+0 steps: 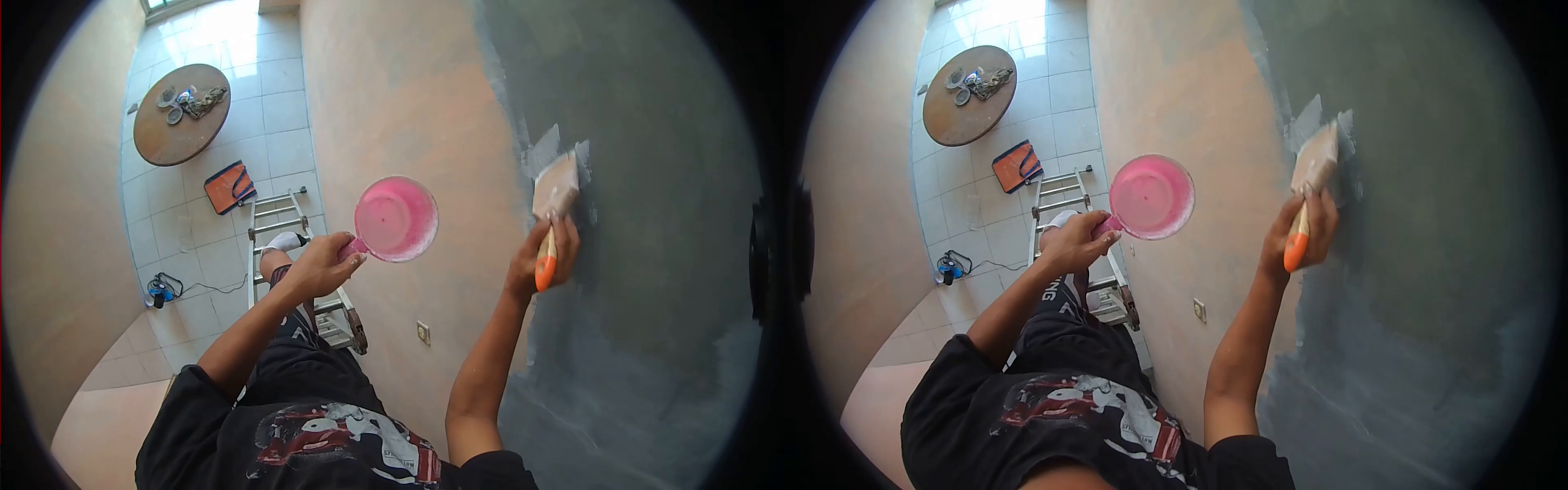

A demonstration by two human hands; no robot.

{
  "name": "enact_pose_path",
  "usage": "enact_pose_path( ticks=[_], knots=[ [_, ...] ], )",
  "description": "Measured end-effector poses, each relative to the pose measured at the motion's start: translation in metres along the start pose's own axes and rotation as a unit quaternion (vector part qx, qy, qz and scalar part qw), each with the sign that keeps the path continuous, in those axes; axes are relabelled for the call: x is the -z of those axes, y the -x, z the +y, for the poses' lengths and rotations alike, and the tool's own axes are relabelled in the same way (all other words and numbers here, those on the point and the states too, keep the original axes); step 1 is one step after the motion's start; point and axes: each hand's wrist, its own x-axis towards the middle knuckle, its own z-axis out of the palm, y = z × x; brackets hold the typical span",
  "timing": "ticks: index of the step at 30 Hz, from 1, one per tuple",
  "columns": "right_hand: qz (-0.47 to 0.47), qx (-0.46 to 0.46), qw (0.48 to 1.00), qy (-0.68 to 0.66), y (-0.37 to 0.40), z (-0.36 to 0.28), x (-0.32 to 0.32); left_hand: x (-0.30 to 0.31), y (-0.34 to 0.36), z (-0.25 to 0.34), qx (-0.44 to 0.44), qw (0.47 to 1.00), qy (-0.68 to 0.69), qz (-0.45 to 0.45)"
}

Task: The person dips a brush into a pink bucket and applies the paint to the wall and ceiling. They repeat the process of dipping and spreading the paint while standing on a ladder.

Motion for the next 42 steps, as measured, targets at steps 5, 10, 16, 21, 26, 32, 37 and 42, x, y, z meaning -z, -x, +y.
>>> enact_pose_path(
  ticks=[5, 10, 16, 21, 26, 32, 37, 42],
  knots=[
    [-0.056, -0.004, 0.998, -0.037, -0.006, 0.000, -0.032, 0.001, -0.004, 0.004, -0.018, 1.000, -0.006, -0.010],
    [-0.005, 0.014, 1.000, -0.013, 0.001, 0.002, -0.014, 0.000, -0.003, 0.006, -0.027, 0.999, -0.029, -0.014],
    [-0.040, -0.009, 0.998, -0.055, 0.001, 0.004, -0.034, 0.007, -0.003, 0.012, -0.006, 0.997, -0.060, -0.038],
    [-0.031, -0.022, 0.998, 0.044, 0.028, 0.002, 0.033, 0.007, -0.001, 0.006, -0.013, 0.997, -0.065, -0.033],
    [0.003, -0.020, 0.999, 0.029, 0.019, -0.014, 0.049, 0.004, -0.002, -0.001, -0.026, 0.999, -0.029, 0.001],
    [-0.029, -0.041, 0.999, -0.004, 0.026, -0.002, 0.021, 0.004, -0.002, 0.009, -0.026, 0.998, -0.037, -0.042],
    [-0.008, -0.051, 0.998, 0.039, 0.035, -0.018, 0.067, 0.003, 0.000, 0.013, -0.035, 0.997, -0.057, -0.049],
    [-0.030, -0.035, 0.999, -0.010, 0.022, -0.006, 0.019, -0.005, 0.000, 0.011, -0.027, 0.999, -0.040, -0.025]
  ],
)
